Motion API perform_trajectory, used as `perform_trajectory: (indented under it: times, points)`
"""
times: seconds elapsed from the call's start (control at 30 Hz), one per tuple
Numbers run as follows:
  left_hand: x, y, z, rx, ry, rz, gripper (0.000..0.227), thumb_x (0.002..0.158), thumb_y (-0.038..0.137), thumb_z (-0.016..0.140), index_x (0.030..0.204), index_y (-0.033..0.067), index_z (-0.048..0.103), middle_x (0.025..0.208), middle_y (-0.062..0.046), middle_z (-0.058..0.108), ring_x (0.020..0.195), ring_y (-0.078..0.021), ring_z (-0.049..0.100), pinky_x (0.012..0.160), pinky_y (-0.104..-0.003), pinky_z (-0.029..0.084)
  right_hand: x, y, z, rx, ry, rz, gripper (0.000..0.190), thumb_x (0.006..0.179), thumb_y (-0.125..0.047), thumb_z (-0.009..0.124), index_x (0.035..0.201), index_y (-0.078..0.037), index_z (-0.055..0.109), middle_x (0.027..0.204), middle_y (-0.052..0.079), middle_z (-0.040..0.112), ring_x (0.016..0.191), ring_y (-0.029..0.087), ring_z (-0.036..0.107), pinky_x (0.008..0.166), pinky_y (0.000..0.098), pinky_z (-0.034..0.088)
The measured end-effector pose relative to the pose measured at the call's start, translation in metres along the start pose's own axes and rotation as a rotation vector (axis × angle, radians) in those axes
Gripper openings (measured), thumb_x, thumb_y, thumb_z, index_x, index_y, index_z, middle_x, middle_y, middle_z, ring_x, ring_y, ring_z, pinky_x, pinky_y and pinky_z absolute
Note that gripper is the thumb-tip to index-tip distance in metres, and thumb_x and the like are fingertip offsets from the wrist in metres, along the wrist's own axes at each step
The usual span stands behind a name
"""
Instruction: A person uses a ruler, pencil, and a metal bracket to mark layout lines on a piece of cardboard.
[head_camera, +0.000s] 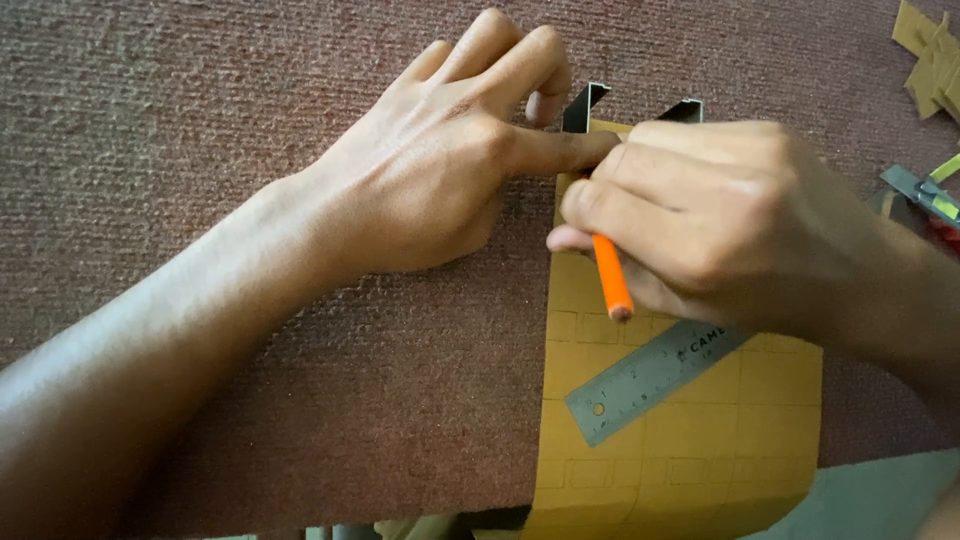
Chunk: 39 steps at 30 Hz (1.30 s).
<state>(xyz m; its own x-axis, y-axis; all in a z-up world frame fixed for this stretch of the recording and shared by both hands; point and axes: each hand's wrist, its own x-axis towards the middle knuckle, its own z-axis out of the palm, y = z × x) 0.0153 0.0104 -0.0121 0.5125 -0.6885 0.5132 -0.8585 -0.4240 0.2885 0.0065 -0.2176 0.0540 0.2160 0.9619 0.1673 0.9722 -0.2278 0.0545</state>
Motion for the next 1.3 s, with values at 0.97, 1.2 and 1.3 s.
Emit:
perform_trajectory:
  times: [0.97, 1.2, 1.3]
  points:
    - [-0.002, -0.002, 0.003, 0.101, -0.046, -0.012, 0.065, 0.087, 0.004, 0.052, 0.147, 0.0274, 0.062, 0.108, -0.008, 0.048, 0.097, -0.0321, 0.043, 0.071, -0.047, 0.042, -0.05, 0.024, -0.002, 0.518, 0.157, 0.239, 0.037, 0.099, -0.033, 0.038, 0.106, -0.003, 0.058, 0.058, 0.007, 0.042, 0.046, 0.026, 0.034, 0.054, 0.042, 0.03]
    - [0.002, 0.009, -0.001, 0.176, -0.032, -0.005, 0.046, 0.102, 0.01, 0.05, 0.144, 0.0227, 0.066, 0.106, -0.007, 0.049, 0.096, -0.0291, 0.045, 0.067, -0.043, 0.044, -0.154, 0.032, 0.038, 0.619, 0.524, 0.787, 0.075, 0.121, -0.067, 0.026, 0.146, 0.003, 0.034, 0.132, 0.037, 0.061, 0.094, 0.036, 0.066, 0.096, 0.0435, 0.056]
    - [0.003, 0.014, -0.005, 0.225, -0.052, 0.0, 0.047, 0.096, 0.01, 0.055, 0.14, 0.0217, 0.063, 0.111, -0.008, 0.052, 0.099, -0.0297, 0.047, 0.072, -0.043, 0.047, -0.125, 0.015, 0.033, 0.622, 0.522, 0.668, 0.053, 0.124, -0.045, 0.022, 0.14, 0.004, 0.033, 0.143, 0.039, 0.06, 0.104, 0.043, 0.072, 0.09, 0.042, 0.055]
